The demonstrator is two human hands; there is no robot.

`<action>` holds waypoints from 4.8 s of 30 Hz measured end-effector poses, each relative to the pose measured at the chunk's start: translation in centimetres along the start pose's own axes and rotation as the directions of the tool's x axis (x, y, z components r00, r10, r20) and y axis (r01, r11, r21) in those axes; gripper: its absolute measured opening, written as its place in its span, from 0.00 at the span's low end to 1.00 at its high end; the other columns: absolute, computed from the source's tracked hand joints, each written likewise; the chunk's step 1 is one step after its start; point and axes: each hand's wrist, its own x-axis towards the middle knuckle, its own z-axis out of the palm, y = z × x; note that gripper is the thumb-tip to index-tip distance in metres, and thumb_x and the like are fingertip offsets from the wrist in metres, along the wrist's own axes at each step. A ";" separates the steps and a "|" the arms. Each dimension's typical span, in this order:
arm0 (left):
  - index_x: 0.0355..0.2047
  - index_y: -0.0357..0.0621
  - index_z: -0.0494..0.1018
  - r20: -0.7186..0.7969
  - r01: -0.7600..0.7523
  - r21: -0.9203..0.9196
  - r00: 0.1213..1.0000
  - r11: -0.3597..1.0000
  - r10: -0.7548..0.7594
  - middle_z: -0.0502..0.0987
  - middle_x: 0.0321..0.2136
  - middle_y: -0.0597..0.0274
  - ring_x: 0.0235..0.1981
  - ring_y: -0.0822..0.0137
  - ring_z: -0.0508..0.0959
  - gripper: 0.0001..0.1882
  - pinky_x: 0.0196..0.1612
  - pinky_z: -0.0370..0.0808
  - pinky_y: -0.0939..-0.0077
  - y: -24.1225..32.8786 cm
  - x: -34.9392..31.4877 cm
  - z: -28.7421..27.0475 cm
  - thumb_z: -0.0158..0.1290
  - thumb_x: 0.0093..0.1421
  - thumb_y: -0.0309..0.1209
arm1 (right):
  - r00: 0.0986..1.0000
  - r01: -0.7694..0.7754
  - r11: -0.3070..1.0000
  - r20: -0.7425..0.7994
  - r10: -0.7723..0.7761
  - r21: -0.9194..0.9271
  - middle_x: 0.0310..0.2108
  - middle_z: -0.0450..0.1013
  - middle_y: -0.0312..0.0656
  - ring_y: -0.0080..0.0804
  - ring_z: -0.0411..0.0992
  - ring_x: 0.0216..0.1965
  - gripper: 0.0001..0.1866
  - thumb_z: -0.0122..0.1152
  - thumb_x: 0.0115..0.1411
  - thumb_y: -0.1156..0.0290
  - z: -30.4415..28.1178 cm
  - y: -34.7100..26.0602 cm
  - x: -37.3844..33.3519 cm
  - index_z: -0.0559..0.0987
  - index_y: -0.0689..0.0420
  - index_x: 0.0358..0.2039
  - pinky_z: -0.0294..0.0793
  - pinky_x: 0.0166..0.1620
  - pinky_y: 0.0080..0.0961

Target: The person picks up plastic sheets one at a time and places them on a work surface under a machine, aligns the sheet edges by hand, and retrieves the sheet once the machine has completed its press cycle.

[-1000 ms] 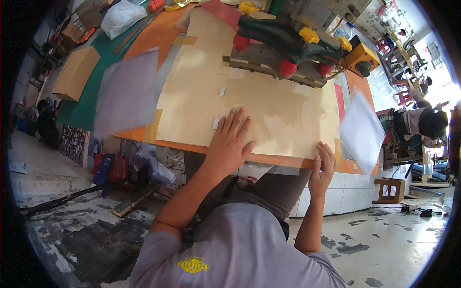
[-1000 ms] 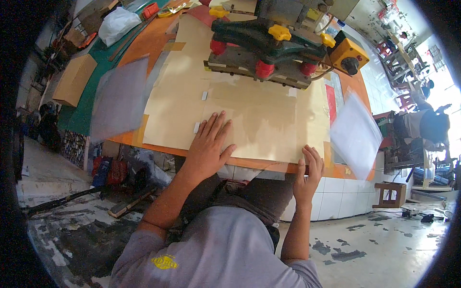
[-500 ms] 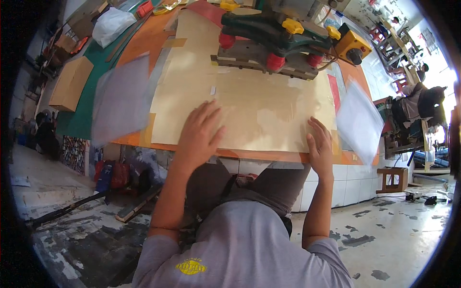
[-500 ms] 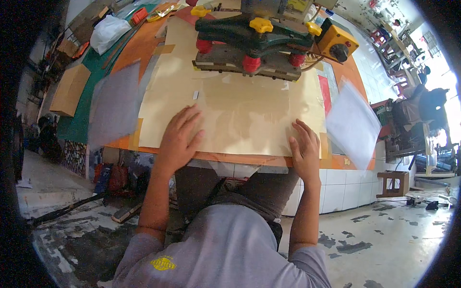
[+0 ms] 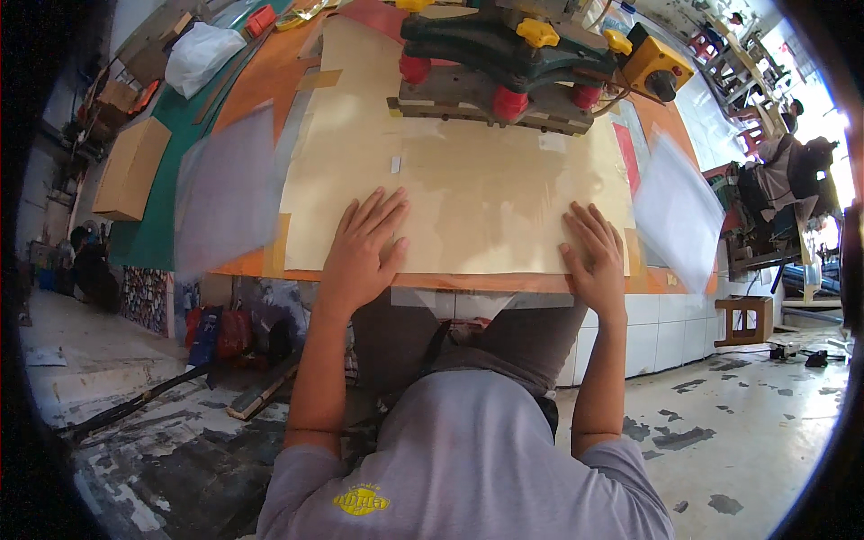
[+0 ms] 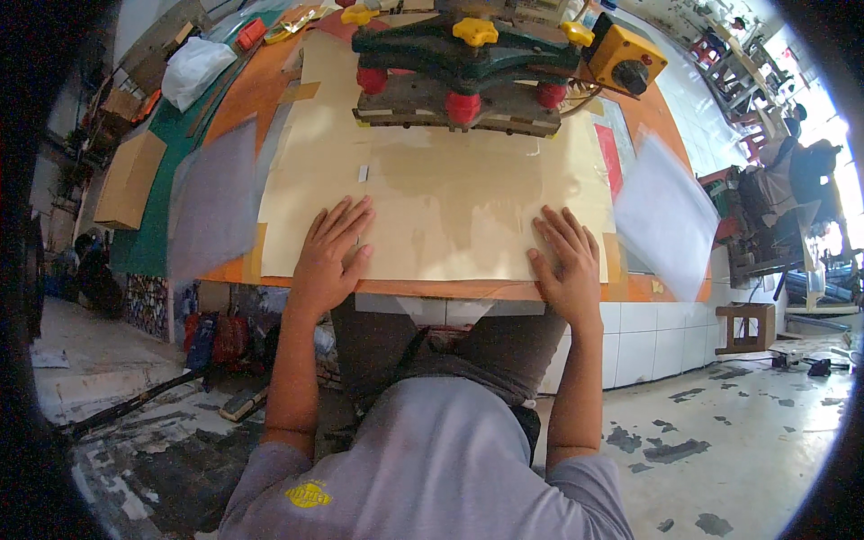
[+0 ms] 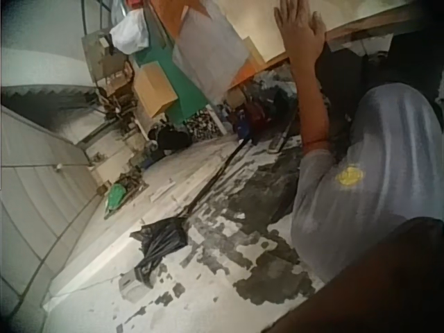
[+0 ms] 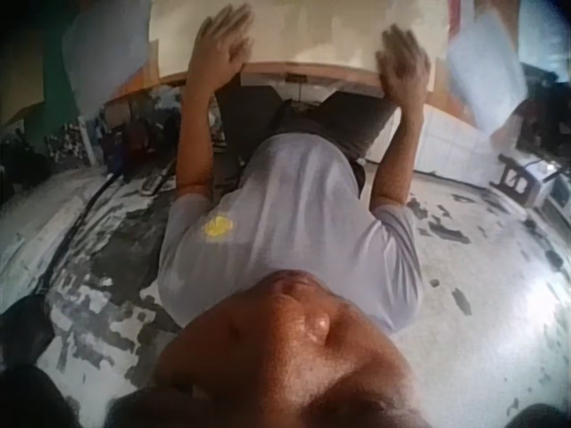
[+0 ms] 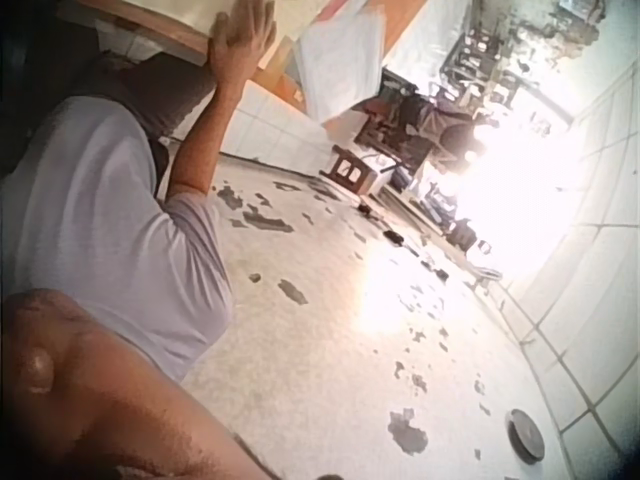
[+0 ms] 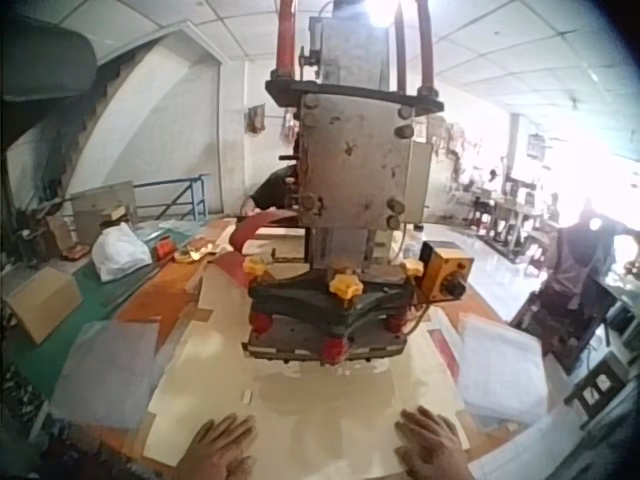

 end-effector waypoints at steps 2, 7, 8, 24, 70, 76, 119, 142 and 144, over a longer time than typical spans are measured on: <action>0.70 0.47 0.68 0.009 0.009 0.003 1.000 1.000 -0.009 0.65 0.73 0.64 0.76 0.52 0.60 0.28 0.78 0.52 0.47 -0.2 0.2 0.2 0.50 0.70 0.35 | 1.000 -0.006 1.000 -0.001 0.006 -0.021 0.69 0.71 0.39 0.47 0.60 0.75 0.23 0.64 0.65 0.60 0.0 -0.2 0.1 0.82 0.51 0.60 0.51 0.76 0.52; 0.72 0.50 0.66 0.021 0.023 -0.006 1.000 1.000 -0.023 0.64 0.74 0.65 0.76 0.53 0.59 0.28 0.78 0.50 0.48 -0.2 0.3 0.2 0.49 0.72 0.34 | 1.000 -0.006 0.999 -0.007 0.005 -0.043 0.68 0.72 0.40 0.47 0.60 0.75 0.24 0.63 0.64 0.64 0.1 -0.6 0.2 0.82 0.52 0.61 0.52 0.76 0.48; 0.70 0.47 0.67 0.006 0.011 0.002 1.000 1.000 -0.011 0.64 0.74 0.64 0.76 0.52 0.60 0.28 0.78 0.52 0.47 -0.2 0.3 0.2 0.49 0.71 0.34 | 1.000 -0.004 0.999 -0.007 0.004 -0.044 0.68 0.72 0.39 0.47 0.60 0.75 0.24 0.63 0.64 0.64 0.1 -0.6 0.3 0.82 0.52 0.61 0.52 0.76 0.48; 0.71 0.49 0.67 0.021 0.024 0.007 0.999 1.000 -0.024 0.64 0.74 0.65 0.76 0.54 0.59 0.27 0.79 0.51 0.49 0.1 0.4 0.3 0.49 0.72 0.34 | 1.000 -0.022 0.999 -0.014 0.021 -0.039 0.69 0.71 0.38 0.47 0.60 0.74 0.24 0.64 0.66 0.59 0.1 -0.1 0.0 0.82 0.49 0.61 0.52 0.75 0.52; 0.68 0.44 0.69 -0.205 0.099 -0.069 0.972 0.993 -0.111 0.72 0.68 0.54 0.70 0.48 0.69 0.31 0.73 0.62 0.46 1.0 -2.6 0.6 0.57 0.66 0.37 | 0.989 0.032 0.994 -0.144 -0.047 -0.104 0.63 0.77 0.40 0.43 0.69 0.69 0.19 0.62 0.66 0.64 1.1 -0.7 -2.9 0.84 0.55 0.55 0.62 0.71 0.46; 0.59 0.41 0.76 -0.350 0.038 0.043 0.936 0.998 -0.020 0.80 0.60 0.55 0.63 0.48 0.76 0.25 0.66 0.70 0.47 0.4 -2.8 1.7 0.58 0.63 0.36 | 0.931 0.097 0.992 -0.345 -0.120 -0.083 0.53 0.84 0.40 0.42 0.78 0.60 0.13 0.61 0.64 0.69 2.5 0.0 -3.1 0.87 0.58 0.45 0.72 0.62 0.39; 0.51 0.39 0.81 -0.077 0.024 -0.009 0.997 1.000 -0.025 0.80 0.58 0.58 0.60 0.51 0.77 0.15 0.64 0.71 0.54 -0.1 0.3 -2.4 0.58 0.67 0.32 | 0.938 0.086 0.993 -0.330 -0.107 -0.076 0.53 0.83 0.41 0.42 0.79 0.59 0.13 0.62 0.62 0.69 1.9 -0.4 -3.1 0.87 0.58 0.45 0.72 0.60 0.38; 0.54 0.34 0.80 -0.091 0.145 -0.084 0.984 0.986 -0.152 0.72 0.65 0.48 0.69 0.51 0.68 0.22 0.72 0.64 0.60 -10.9 14.5 2.6 0.58 0.68 0.39 | 0.991 -0.103 0.993 -0.087 0.098 -0.052 0.72 0.63 0.55 0.54 0.57 0.74 0.31 0.67 0.64 0.55 4.7 9.6 14.1 0.77 0.56 0.64 0.52 0.75 0.48; 0.53 0.37 0.81 -0.156 0.126 -0.057 0.979 0.990 -0.134 0.69 0.69 0.49 0.70 0.49 0.66 0.22 0.73 0.60 0.53 -12.4 14.5 3.6 0.59 0.65 0.40 | 0.993 -0.097 0.995 -0.077 0.094 -0.036 0.72 0.62 0.55 0.53 0.55 0.75 0.31 0.67 0.64 0.56 5.3 8.5 14.3 0.77 0.55 0.64 0.50 0.76 0.48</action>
